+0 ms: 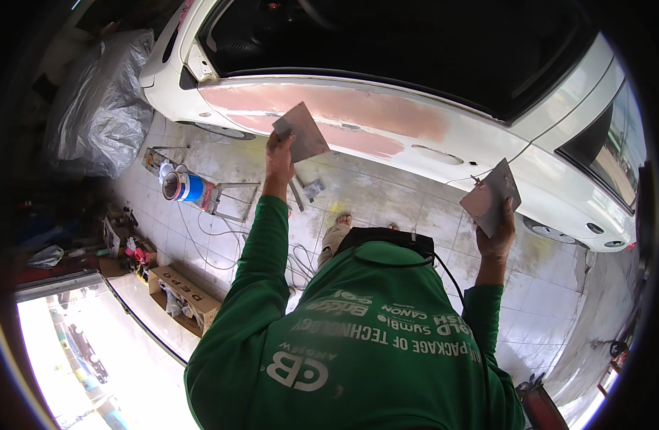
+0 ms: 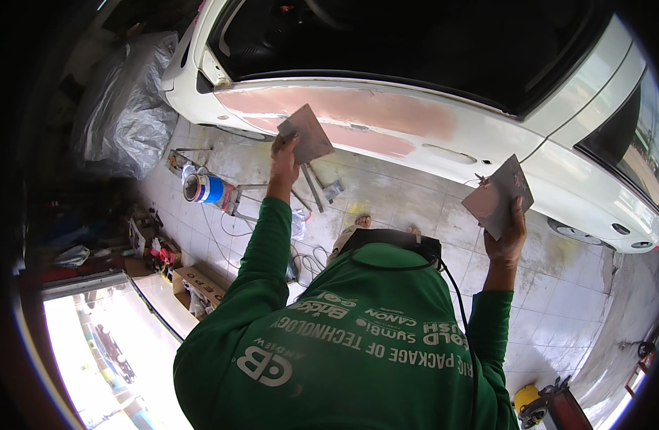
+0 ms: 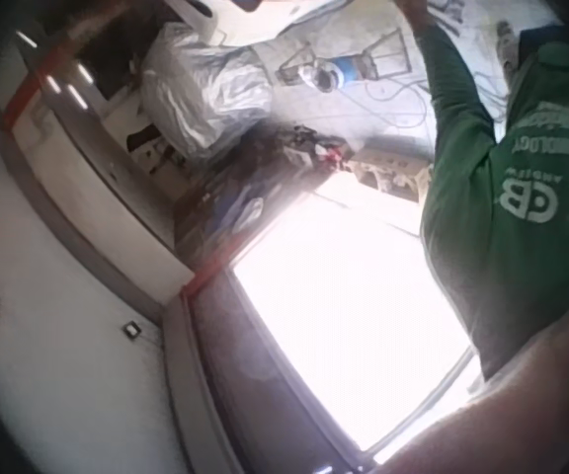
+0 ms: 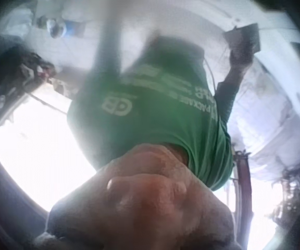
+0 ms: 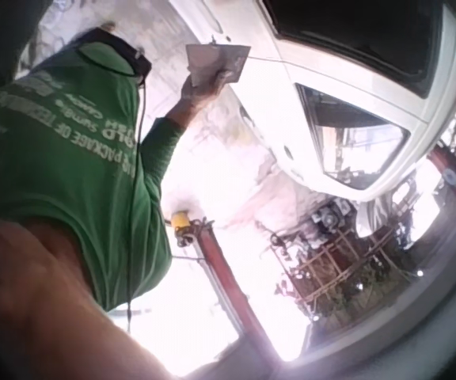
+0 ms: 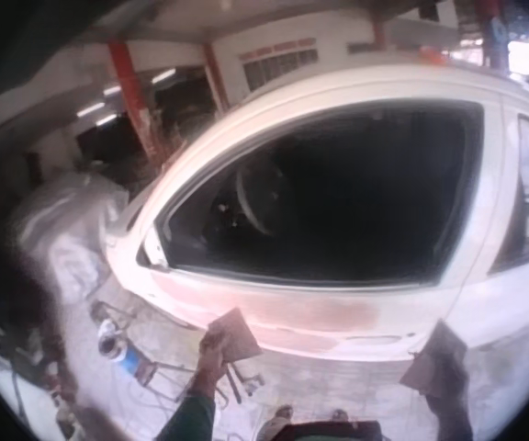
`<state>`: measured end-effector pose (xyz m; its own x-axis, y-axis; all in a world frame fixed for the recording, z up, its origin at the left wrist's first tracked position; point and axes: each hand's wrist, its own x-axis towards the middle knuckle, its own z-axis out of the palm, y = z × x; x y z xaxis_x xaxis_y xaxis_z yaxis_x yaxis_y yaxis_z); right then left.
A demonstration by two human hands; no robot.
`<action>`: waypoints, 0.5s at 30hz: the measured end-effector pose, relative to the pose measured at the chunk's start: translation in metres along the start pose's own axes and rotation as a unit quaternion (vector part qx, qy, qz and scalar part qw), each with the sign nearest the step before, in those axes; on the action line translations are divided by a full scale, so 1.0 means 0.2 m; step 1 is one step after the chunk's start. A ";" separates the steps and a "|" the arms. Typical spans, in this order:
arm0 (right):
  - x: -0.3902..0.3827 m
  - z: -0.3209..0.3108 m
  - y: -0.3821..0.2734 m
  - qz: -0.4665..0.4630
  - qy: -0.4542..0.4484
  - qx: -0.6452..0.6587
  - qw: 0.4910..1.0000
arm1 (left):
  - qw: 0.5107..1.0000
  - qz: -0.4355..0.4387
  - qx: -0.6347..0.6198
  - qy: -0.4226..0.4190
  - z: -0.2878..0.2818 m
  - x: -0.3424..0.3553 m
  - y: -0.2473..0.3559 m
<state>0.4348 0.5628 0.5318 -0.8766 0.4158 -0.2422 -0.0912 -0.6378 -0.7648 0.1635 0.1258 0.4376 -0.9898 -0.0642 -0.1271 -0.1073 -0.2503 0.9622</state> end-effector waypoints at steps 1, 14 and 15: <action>-0.02 0.00 0.02 -0.009 0.030 0.003 0.999 | 0.998 -0.006 -0.051 0.028 -0.05 0.08 0.03; -0.32 0.12 0.20 -0.032 0.157 0.019 0.987 | 0.976 -0.045 -0.189 0.103 -0.37 0.74 0.03; -0.34 0.12 0.20 -0.029 0.151 0.017 0.988 | 0.981 -0.041 -0.173 0.074 -0.34 0.73 0.00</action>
<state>0.4790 0.4926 0.5317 -0.6888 0.6241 -0.3689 -0.1579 -0.6257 -0.7639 0.0253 0.0500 0.4033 -0.9522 -0.1625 -0.2586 -0.1226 -0.5722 0.8109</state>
